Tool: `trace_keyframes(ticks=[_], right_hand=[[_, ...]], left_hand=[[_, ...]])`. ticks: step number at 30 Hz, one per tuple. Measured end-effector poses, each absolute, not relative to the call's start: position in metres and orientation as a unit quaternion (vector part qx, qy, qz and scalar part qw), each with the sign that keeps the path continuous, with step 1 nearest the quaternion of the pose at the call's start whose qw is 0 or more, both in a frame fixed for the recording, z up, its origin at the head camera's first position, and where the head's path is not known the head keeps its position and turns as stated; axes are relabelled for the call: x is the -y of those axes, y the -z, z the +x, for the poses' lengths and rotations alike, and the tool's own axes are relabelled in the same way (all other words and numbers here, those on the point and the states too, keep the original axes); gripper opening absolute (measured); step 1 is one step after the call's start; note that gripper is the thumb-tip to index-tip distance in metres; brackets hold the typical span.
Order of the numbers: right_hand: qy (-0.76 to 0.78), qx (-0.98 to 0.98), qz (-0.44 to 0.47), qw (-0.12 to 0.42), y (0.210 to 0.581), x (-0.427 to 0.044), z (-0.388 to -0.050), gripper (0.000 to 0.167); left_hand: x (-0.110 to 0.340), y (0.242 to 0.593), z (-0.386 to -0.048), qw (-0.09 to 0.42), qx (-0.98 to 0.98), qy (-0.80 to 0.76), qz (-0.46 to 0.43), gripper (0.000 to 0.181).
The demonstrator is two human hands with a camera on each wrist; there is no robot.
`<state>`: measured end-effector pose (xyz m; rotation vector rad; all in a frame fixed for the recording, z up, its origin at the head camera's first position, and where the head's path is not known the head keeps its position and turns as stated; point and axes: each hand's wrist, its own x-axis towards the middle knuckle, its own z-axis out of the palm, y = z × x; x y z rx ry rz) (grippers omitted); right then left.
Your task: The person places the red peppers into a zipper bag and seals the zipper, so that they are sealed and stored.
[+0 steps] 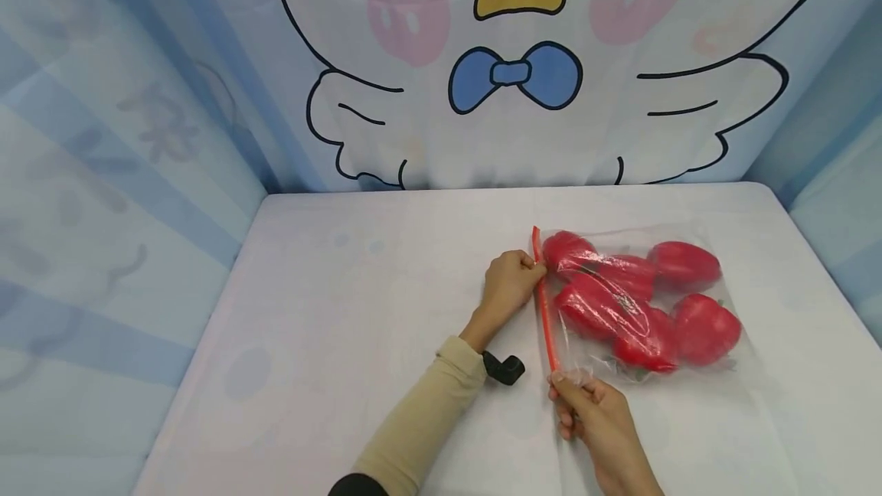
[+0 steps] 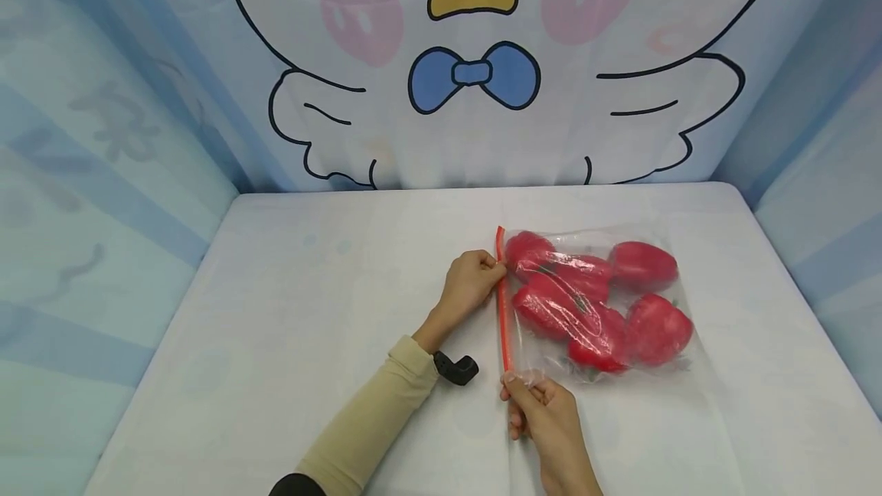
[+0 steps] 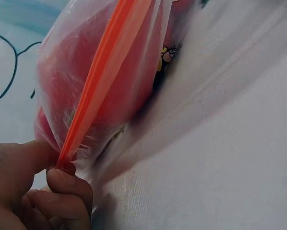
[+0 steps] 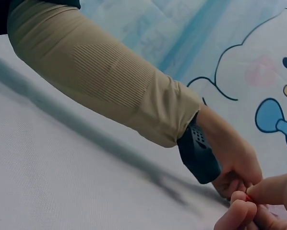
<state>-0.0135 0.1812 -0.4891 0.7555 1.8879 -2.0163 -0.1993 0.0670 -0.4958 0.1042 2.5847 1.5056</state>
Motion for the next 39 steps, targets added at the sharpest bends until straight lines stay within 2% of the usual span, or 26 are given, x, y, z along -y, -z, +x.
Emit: trace_keyframes(ticks=[10, 20, 26, 39], right_hand=[[0.705, -0.64, 0.274, 0.132, 0.491, -0.184, -0.012, 0.027], [0.716, -0.637, 0.26, 0.113, 0.494, -0.18, -0.006, 0.017], [0.712, -0.64, 0.268, 0.114, 0.492, -0.182, -0.005, 0.019], [0.714, -0.637, 0.265, 0.119, 0.49, -0.179, -0.003, 0.021]], left_hand=[[-0.069, 0.501, -0.196, 0.093, -0.813, -0.574, 0.027, 0.026], [-0.064, 0.502, -0.209, 0.06, -0.831, -0.552, 0.023, 0.027], [-0.063, 0.498, -0.221, 0.063, -0.842, -0.536, 0.025, 0.027], [-0.058, 0.498, -0.244, 0.034, -0.878, -0.474, 0.046, 0.032]])
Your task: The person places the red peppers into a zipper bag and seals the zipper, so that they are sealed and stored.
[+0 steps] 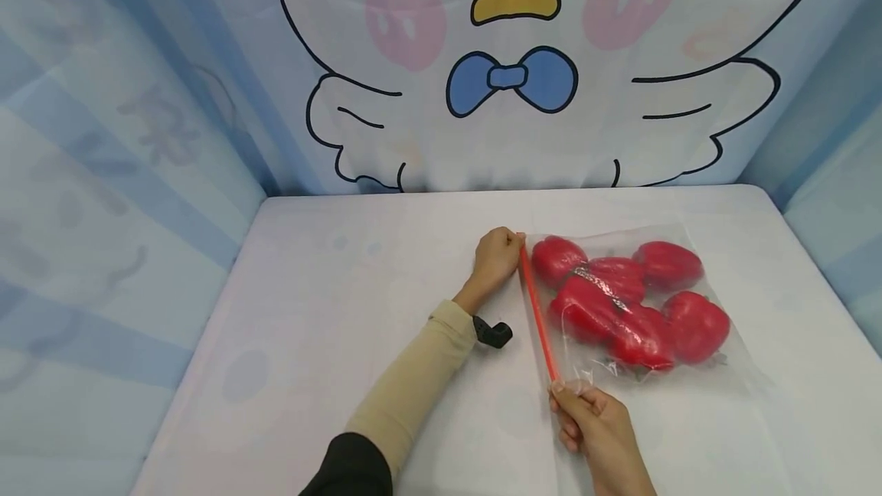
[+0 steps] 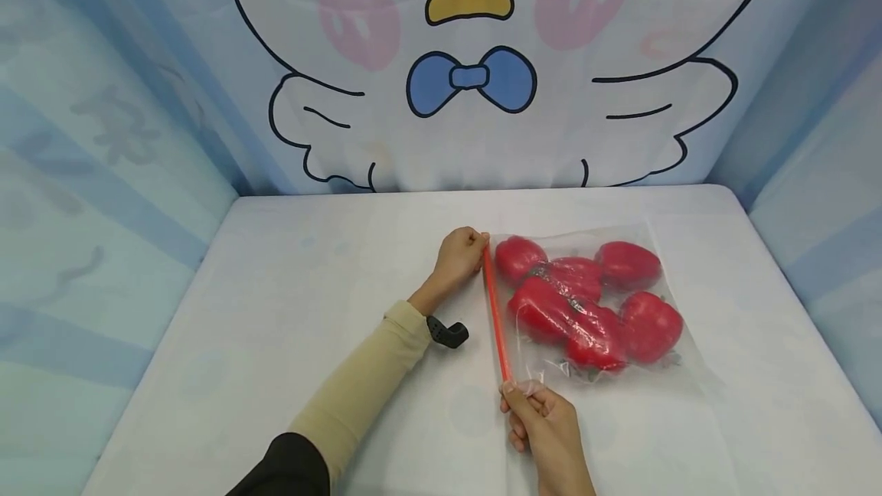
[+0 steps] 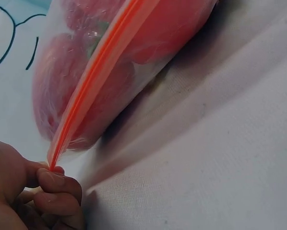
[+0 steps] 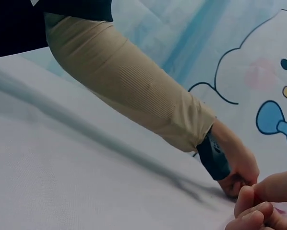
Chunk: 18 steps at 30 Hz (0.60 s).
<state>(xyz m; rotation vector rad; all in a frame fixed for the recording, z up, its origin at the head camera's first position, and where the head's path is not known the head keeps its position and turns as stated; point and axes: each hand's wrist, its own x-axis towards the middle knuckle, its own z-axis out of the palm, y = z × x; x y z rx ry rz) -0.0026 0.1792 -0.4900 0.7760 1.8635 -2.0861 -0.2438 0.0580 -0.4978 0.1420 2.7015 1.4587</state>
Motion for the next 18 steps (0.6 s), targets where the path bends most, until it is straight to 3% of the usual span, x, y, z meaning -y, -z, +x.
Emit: trace_keyframes(ticks=[6, 14, 18], right_hand=[[0.719, -0.627, 0.272, 0.126, 0.489, -0.175, -0.001, 0.024], [0.727, -0.621, 0.259, 0.135, 0.489, -0.178, 0.001, 0.03], [0.732, -0.612, 0.266, 0.135, 0.49, -0.182, 0.0, 0.036]], left_hand=[[-0.053, 0.495, -0.237, 0.081, -0.861, -0.501, 0.024, 0.034], [-0.039, 0.484, -0.201, 0.25, -0.81, -0.529, 0.029, 0.042], [-0.036, 0.477, -0.174, 0.309, -0.795, -0.518, 0.061, 0.041]])
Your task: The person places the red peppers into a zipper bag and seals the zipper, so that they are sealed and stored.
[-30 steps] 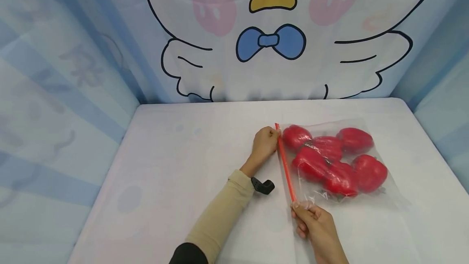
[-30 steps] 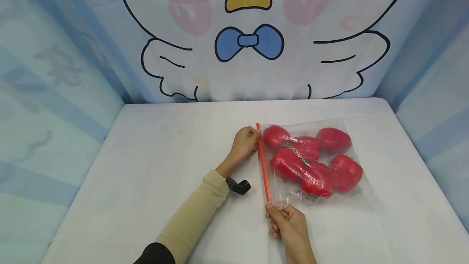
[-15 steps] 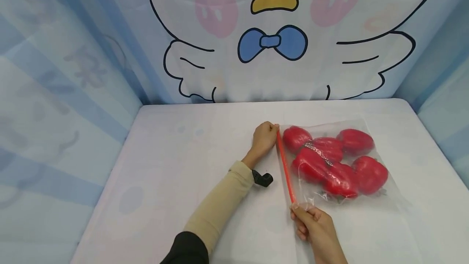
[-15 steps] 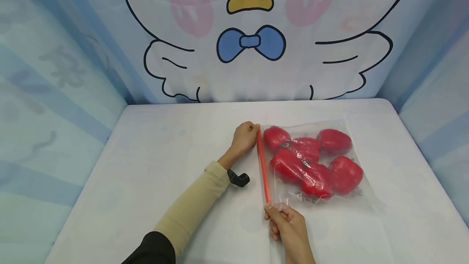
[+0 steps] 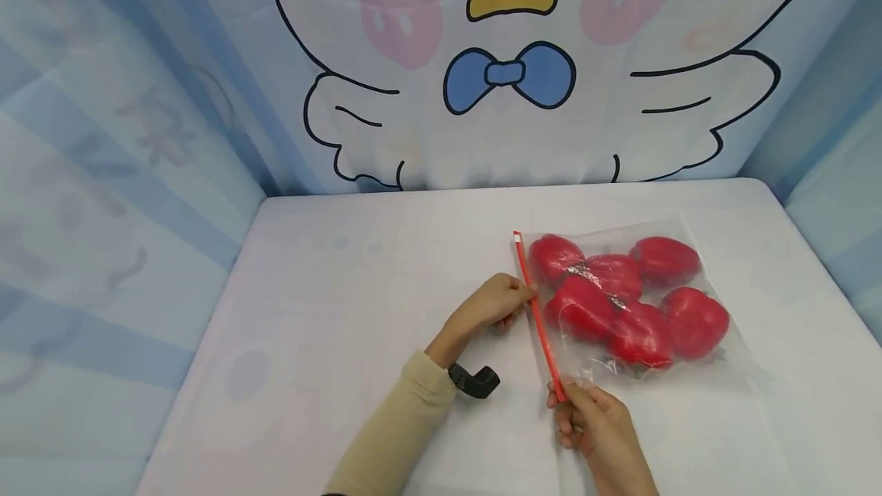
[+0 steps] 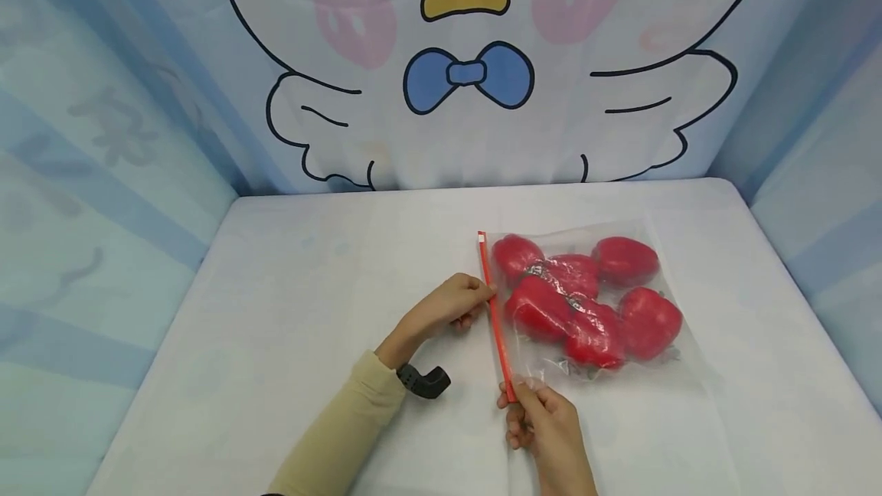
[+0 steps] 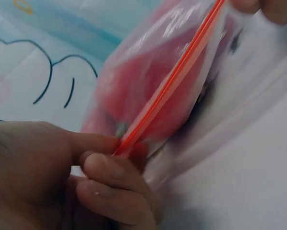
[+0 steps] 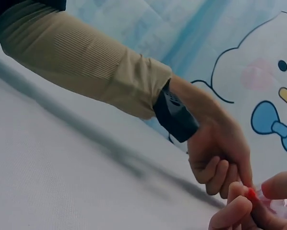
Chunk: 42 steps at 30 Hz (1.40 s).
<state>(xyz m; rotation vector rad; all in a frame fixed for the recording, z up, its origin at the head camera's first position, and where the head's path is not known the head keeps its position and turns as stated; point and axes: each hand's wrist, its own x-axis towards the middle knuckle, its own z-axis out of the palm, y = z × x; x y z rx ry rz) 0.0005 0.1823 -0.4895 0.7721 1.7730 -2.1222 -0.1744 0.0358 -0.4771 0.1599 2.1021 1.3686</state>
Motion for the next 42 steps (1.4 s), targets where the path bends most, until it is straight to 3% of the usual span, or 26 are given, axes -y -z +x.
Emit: trace_keyframes(ticks=[8, 18, 25, 31, 42], right_hand=[[0.725, -0.61, 0.286, 0.14, 0.488, -0.198, -0.001, 0.033], [0.728, -0.601, 0.298, 0.141, 0.489, -0.228, 0.003, 0.029], [0.743, -0.587, 0.293, 0.131, 0.491, -0.25, 0.006, 0.035], [0.752, -0.577, 0.291, 0.131, 0.492, -0.262, 0.005, 0.029], [0.78, -0.552, 0.271, 0.121, 0.49, -0.282, -0.01, 0.023]], left_hand=[[-0.039, 0.472, -0.124, 0.335, -0.799, -0.489, 0.098, 0.031], [-0.046, 0.488, -0.09, 0.282, -0.774, -0.559, 0.096, 0.021], [-0.034, 0.488, -0.092, 0.233, -0.774, -0.58, 0.101, 0.02], [-0.018, 0.487, -0.107, 0.194, -0.803, -0.553, 0.106, 0.017], [0.013, 0.479, -0.132, 0.119, -0.899, -0.39, 0.16, 0.019]])
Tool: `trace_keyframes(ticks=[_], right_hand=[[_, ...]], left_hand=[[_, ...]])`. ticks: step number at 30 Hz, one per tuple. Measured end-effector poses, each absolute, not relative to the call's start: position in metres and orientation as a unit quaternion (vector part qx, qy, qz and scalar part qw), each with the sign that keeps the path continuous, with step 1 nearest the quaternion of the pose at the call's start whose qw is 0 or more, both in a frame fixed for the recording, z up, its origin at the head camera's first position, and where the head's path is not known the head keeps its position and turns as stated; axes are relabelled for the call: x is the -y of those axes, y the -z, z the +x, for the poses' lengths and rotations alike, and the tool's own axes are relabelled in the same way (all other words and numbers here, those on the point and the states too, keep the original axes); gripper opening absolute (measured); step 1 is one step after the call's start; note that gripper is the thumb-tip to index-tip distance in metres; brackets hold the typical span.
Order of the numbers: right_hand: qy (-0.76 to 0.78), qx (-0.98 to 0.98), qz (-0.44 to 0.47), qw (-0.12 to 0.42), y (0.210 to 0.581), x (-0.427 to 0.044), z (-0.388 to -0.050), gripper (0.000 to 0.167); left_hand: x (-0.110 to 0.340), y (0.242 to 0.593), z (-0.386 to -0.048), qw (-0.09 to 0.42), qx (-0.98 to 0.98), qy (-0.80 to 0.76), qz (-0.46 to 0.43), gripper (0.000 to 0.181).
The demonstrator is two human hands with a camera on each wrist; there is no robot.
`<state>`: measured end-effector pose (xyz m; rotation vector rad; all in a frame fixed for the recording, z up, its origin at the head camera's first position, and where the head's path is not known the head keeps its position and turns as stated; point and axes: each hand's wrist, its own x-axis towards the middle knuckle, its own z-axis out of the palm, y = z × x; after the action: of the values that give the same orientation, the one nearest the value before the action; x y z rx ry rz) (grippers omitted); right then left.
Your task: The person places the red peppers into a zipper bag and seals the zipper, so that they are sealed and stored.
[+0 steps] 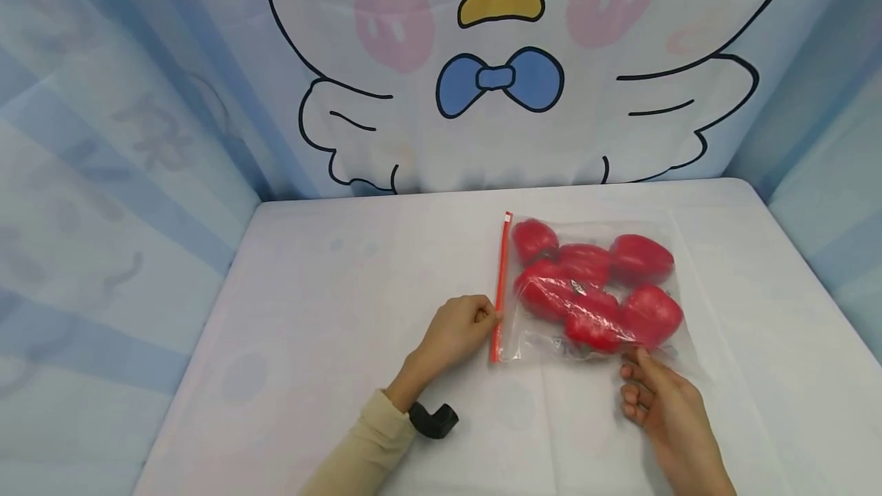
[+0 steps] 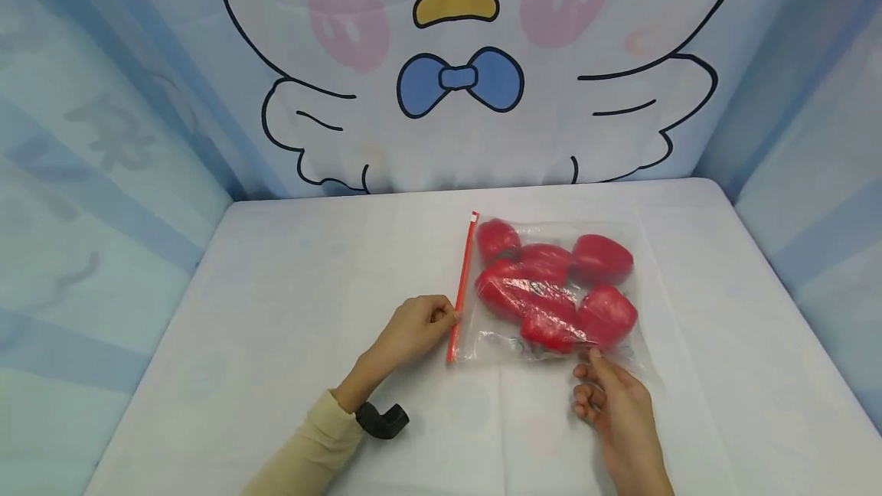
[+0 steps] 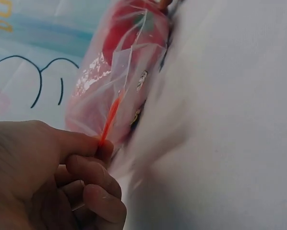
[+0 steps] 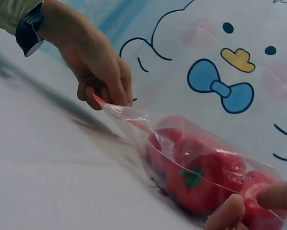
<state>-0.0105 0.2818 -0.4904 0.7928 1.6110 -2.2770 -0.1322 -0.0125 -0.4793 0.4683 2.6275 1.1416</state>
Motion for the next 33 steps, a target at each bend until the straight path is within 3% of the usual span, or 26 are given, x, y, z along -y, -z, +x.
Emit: trace_keyframes(ticks=[7, 13, 20, 25, 33], right_hand=[[0.823, -0.518, 0.207, 0.111, 0.488, -0.297, -0.025, 0.022], [0.83, -0.518, 0.15, 0.139, 0.479, -0.294, -0.041, 0.024], [0.759, -0.612, 0.172, 0.14, 0.472, -0.278, -0.059, 0.032], [0.725, -0.65, 0.18, 0.142, 0.473, -0.279, -0.067, 0.021], [0.697, -0.68, 0.165, 0.158, 0.474, -0.295, -0.08, 0.017]], left_hand=[[0.025, 0.476, -0.141, 0.092, -0.917, -0.367, 0.122, 0.021], [0.044, 0.478, -0.152, 0.058, -0.918, -0.384, 0.08, 0.022], [0.061, 0.481, -0.158, 0.012, -0.926, -0.375, 0.039, 0.022], [0.068, 0.483, -0.157, -0.023, -0.937, -0.348, 0.034, 0.023], [0.073, 0.488, -0.151, -0.016, -0.938, -0.345, 0.03, 0.023]])
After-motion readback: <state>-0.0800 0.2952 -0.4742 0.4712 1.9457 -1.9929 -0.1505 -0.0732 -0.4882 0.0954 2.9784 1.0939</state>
